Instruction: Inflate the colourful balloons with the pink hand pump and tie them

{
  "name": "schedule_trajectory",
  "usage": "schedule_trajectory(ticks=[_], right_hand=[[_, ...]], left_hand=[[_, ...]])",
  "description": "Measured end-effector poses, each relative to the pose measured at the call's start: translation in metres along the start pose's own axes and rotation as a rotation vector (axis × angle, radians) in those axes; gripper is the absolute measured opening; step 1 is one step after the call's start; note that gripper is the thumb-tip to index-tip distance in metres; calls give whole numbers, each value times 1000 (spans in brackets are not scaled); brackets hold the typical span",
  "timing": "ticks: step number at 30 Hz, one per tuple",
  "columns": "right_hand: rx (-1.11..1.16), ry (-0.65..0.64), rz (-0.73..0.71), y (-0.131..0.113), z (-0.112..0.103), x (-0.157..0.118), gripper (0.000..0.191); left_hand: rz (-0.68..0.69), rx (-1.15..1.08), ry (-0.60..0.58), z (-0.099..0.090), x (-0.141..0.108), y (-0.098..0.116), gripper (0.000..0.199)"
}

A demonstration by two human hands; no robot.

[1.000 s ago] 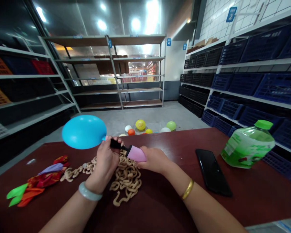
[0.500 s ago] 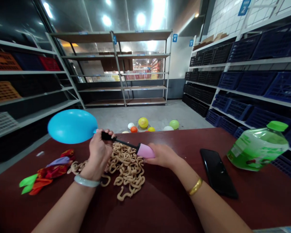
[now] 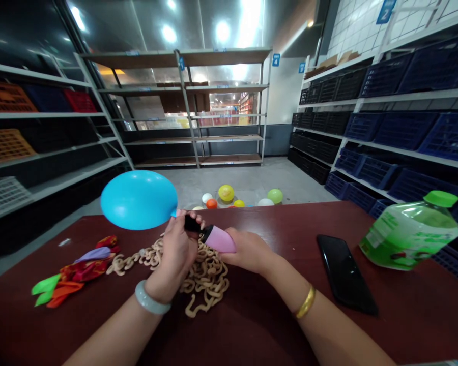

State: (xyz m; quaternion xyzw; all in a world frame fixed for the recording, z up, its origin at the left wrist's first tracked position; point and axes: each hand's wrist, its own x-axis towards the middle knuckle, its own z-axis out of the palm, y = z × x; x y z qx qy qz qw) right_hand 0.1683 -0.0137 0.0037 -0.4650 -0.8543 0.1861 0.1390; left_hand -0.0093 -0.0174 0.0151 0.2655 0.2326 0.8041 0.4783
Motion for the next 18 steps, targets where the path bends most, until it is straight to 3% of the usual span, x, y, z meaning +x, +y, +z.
schedule_trajectory(ticks=[5,10,13,18], right_hand=[[-17,-57,-1,10,-2,3,62],[-49,-69,-27,21,-1,5,58],[-84,-63,-45,23,-1,5,55],[-146,-28,-53,19,-4,2,53]], left_hand=[[49,12,65,-17,34,34,21],[64,34,208,-39,65,67,18],[80,47,197,-40,66,66,21],[93,10,114,-26,46,35,28]])
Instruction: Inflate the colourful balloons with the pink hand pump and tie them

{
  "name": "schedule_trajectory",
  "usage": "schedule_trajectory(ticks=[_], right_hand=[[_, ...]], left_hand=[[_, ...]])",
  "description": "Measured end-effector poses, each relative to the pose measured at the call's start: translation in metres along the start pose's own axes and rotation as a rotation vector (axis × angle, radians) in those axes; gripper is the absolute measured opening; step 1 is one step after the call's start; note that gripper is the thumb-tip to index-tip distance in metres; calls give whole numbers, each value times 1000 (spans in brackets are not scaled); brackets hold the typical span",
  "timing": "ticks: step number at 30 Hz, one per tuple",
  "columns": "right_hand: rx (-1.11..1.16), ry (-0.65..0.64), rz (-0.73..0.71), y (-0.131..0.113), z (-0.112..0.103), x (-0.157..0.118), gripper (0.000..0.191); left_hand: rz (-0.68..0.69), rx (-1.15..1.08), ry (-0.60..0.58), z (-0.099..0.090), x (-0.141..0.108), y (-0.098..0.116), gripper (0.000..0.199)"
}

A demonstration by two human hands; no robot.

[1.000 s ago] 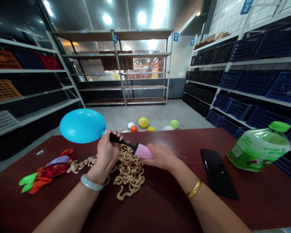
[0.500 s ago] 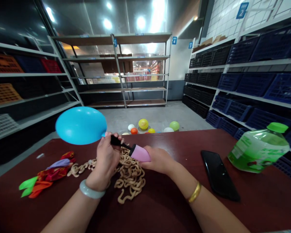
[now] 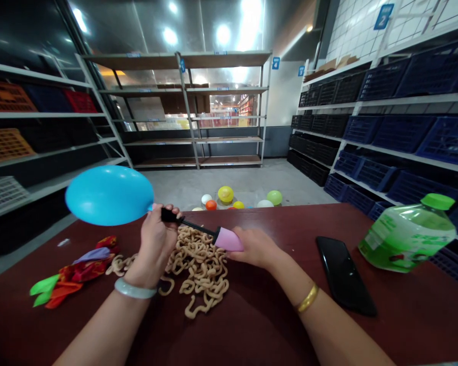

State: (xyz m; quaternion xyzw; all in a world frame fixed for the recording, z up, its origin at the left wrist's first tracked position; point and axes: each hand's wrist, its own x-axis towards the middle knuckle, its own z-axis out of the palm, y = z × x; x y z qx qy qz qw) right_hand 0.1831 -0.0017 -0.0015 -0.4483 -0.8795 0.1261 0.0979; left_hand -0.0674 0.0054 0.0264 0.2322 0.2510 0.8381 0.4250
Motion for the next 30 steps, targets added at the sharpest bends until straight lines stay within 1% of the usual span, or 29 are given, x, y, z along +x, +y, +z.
schedule_trajectory(ticks=[4,6,8,10,13,16,20,22,25,27,30], right_hand=[[-32,32,44,-9,1,-1,55],[-18,37,52,-14,2,-2,56],[3,44,45,-19,1,-2,57],[32,54,36,-22,1,-2,57],[86,63,16,-23,2,0,60],[89,48,16,-17,4,2,60],[49,-2,15,-5,1,3,55],[41,-15,5,-1,-2,2,53],[25,-13,-2,3,-5,0,52],[2,-11,3,4,-7,-2,51],[-33,1,8,3,-8,-3,50]], left_hand=[[-84,-38,-72,12,-32,-27,31],[-111,-46,-100,17,-47,-37,30],[-115,-50,-104,21,-57,-40,30],[-104,-45,-96,24,-60,-37,31],[-81,-10,-108,23,-51,-24,29],[-52,2,-102,15,-27,-6,25],[7,0,-10,-3,8,17,22],[44,-6,30,-10,19,24,21],[68,-13,58,-12,23,23,20],[59,-21,56,-10,19,16,20],[3,-29,17,-3,4,-2,22]])
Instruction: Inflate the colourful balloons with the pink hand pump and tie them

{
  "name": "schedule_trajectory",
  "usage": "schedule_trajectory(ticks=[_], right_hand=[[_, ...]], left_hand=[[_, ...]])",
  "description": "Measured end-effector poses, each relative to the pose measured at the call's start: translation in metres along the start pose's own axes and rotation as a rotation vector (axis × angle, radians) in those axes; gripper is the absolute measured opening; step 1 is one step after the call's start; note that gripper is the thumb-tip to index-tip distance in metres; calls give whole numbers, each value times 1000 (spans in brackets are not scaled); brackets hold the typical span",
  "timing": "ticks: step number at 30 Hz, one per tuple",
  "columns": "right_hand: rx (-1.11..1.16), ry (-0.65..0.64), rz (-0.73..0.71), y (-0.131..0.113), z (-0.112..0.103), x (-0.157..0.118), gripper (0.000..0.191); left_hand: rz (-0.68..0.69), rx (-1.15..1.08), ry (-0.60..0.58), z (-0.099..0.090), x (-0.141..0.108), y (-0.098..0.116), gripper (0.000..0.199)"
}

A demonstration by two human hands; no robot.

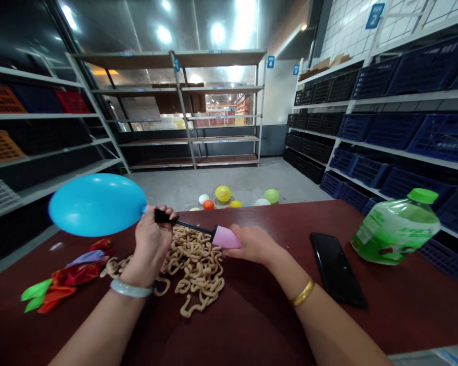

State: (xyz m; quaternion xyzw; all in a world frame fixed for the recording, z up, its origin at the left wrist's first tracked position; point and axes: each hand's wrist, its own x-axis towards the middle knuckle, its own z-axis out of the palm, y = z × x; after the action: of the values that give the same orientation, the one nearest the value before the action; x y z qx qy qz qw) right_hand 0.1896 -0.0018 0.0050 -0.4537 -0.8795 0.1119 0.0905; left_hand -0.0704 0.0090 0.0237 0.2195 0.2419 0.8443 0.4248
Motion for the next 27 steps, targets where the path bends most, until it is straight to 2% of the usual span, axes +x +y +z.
schedule_trajectory(ticks=[6,9,11,17,24,27], right_hand=[[55,15,11,-14,3,0,51],[93,22,9,-20,4,0,55],[108,28,11,-23,4,0,57],[159,-7,31,-22,4,2,59],[138,-55,40,-6,6,3,62],[139,-77,33,0,4,3,58]], left_hand=[[-122,1,-112,15,-47,-34,29],[-132,-8,-145,19,-60,-40,29],[-119,-5,-142,19,-61,-39,28],[-108,42,-136,14,-39,-24,26],[-30,33,5,-6,11,10,19],[-24,20,50,-13,24,18,17]])
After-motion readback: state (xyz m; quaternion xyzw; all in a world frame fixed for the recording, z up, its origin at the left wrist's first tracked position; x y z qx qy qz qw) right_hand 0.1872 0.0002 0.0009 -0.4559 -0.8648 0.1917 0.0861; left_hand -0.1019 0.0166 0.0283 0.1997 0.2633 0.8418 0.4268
